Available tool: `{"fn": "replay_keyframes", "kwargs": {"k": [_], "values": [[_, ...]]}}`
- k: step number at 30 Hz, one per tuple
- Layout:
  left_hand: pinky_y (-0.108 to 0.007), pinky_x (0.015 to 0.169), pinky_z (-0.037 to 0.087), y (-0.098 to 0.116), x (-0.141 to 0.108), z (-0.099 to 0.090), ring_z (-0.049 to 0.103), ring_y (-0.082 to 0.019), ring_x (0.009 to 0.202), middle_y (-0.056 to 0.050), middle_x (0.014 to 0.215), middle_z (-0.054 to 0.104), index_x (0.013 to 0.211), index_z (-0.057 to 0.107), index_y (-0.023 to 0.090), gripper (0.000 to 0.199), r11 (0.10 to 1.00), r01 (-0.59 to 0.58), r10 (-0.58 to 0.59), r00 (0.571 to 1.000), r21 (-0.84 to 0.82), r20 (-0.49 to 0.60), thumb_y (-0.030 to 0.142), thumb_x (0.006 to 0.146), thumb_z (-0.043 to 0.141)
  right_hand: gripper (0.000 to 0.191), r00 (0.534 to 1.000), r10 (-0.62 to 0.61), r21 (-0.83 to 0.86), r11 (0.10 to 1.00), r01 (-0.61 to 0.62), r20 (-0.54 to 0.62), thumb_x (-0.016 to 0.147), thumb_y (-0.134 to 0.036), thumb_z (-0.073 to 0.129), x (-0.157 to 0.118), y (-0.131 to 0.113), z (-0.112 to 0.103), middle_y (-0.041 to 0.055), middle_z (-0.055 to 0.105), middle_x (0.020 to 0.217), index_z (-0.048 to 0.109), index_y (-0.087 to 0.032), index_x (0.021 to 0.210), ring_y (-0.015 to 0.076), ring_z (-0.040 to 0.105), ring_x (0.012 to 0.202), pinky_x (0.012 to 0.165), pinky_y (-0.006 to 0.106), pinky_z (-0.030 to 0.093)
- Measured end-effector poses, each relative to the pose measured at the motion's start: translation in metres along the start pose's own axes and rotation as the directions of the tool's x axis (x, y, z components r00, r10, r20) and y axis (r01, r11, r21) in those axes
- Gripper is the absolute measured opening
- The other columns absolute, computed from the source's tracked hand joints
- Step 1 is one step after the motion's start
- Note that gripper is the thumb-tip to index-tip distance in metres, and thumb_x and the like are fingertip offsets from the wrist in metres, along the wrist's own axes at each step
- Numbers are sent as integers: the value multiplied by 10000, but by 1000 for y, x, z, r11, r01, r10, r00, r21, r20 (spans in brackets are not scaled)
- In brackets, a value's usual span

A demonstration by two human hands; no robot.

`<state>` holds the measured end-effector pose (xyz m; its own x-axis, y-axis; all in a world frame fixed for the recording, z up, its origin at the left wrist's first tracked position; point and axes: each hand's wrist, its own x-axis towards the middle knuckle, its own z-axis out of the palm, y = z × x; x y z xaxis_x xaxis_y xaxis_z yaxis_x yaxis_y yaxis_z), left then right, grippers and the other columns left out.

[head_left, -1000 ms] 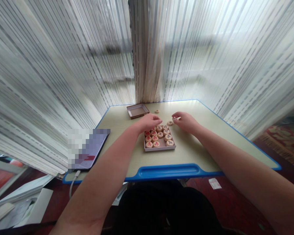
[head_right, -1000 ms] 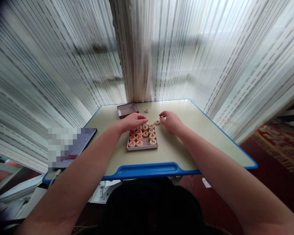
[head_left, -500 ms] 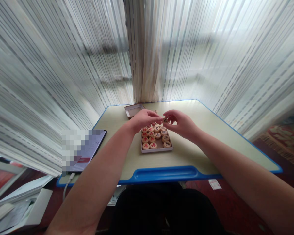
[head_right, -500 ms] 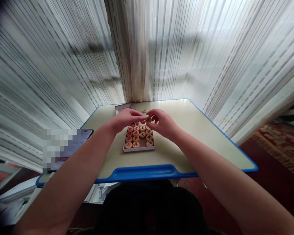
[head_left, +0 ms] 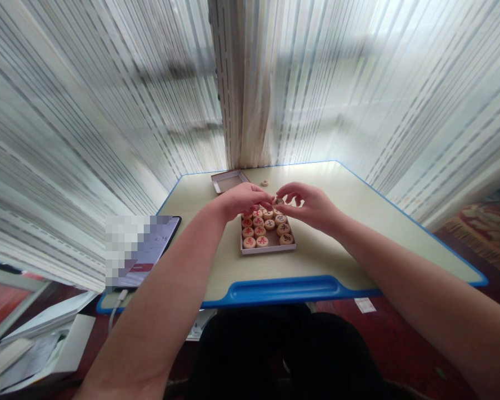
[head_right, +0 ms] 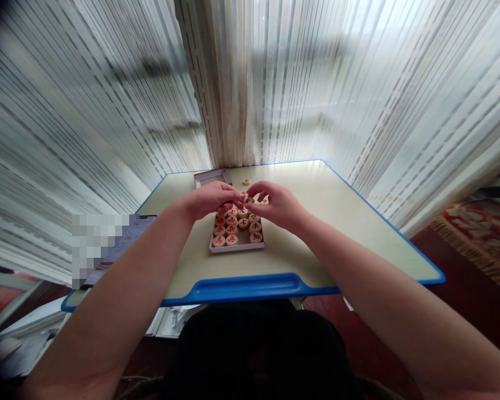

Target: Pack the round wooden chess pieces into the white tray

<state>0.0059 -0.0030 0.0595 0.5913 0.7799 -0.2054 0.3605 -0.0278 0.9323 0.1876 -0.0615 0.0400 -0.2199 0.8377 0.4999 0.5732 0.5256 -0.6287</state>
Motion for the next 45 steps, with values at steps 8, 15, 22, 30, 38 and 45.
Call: {"fn": "replay_keyframes", "kwargs": {"k": [8, 15, 22, 30, 38, 45], "values": [[-206, 452, 270, -3, 5, -5, 421, -76, 537, -35, 667, 641, 696, 682, 133, 180, 984, 51, 5, 951, 171, -309, 299, 655, 623, 88, 985, -17, -112, 993, 37, 174, 696, -259, 669, -2, 0, 16, 29, 688, 806, 690, -195, 753, 173, 567, 779, 749, 316, 437], [-218, 481, 287, -1, 6, 2, 427, -82, 534, -36, 622, 629, 664, 676, 114, 204, 964, 3, 73, 958, 264, -277, 307, 671, 610, 46, 969, -81, -256, 956, 142, 234, 709, -220, 668, -2, -2, 22, 16, 708, 832, 706, -206, 730, 178, 552, 771, 807, 335, 415], [-225, 499, 324, 1, 2, 5, 435, -84, 515, -44, 635, 652, 684, 693, 108, 240, 940, -6, 99, 962, 342, -255, 329, 690, 598, 50, 970, -112, -290, 941, 174, 216, 689, -188, 667, -1, 0, 23, 25, 699, 862, 712, -207, 677, 170, 557, 755, 809, 340, 421], [-249, 568, 374, -3, 7, -3, 552, -154, 624, -66, 691, 672, 743, 712, 132, 228, 647, 140, 170, 932, 750, -320, 305, 692, 573, 153, 997, -27, -295, 954, 46, 67, 767, -257, 578, 3, 11, 13, 67, 655, 894, 716, -193, 771, 201, 571, 854, 812, 341, 455], [-221, 546, 399, -11, 10, -4, 580, -157, 653, -40, 713, 684, 750, 723, 157, 335, 677, 29, 83, 990, 735, -116, 441, 703, 550, 262, 973, 230, -507, 841, -187, 22, 753, -172, 514, 12, 49, 5, 75, 648, 987, 722, -201, 910, 201, 578, 892, 855, 312, 435], [-202, 478, 406, -19, 14, -9, 534, -119, 550, -22, 583, 612, 686, 701, 111, 207, 831, 42, 60, 985, 554, -165, 269, 637, 577, 234, 951, 304, -513, 826, -235, 54, 746, -268, 557, 14, 48, 4, 52, 685, 925, 714, -200, 905, 173, 591, 785, 747, 266, 441]]}}
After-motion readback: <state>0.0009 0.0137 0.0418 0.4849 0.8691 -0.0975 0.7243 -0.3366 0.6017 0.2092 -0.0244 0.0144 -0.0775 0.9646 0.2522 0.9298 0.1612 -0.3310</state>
